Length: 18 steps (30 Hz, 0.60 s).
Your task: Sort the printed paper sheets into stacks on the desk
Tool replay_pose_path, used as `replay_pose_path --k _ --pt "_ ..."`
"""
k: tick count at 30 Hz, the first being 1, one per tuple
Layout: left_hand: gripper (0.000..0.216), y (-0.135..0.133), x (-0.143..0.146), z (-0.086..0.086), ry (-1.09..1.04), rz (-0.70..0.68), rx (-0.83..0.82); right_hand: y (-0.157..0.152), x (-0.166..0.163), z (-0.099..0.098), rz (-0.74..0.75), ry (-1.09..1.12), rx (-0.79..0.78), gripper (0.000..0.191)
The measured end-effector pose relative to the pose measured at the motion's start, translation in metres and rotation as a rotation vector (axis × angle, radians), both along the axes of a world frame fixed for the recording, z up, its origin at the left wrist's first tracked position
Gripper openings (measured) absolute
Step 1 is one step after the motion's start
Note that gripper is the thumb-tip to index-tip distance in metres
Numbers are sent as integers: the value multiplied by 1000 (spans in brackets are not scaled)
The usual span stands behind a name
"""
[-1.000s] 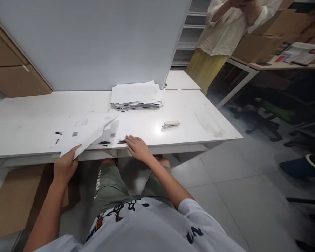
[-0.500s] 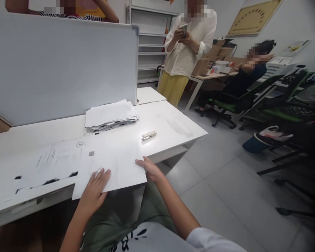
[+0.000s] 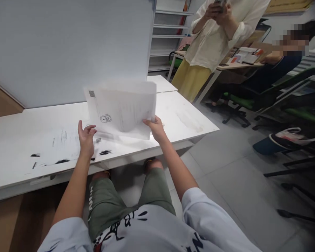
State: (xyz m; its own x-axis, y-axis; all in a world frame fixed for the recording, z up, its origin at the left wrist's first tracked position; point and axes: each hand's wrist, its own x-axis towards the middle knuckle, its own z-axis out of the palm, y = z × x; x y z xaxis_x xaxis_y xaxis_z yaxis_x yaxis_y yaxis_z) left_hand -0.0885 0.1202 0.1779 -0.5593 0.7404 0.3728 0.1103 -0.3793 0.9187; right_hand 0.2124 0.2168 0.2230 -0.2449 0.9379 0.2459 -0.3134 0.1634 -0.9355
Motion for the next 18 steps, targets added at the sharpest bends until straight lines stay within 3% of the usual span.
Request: replay_pose_path --k 3,5,8,10,14,18 --pt "107 10 -1 -2 117 89 36 9 5 -22 1 27 -79 39" --pt "101 15 -4 -3 136 58 17 12 10 -36 45 -18 -80 44" --pt "76 19 -9 -4 155 -16 -24 14 17 -50 40 -54 -22 57" --pt "63 21 -9 -4 212 18 -26 14 20 -56 36 -72 4 61" --pt "65 23 -2 -2 138 64 16 13 19 -61 56 -74 22 54" --pt "63 18 8 3 58 -17 -170 11 20 -50 0 -66 59 46"
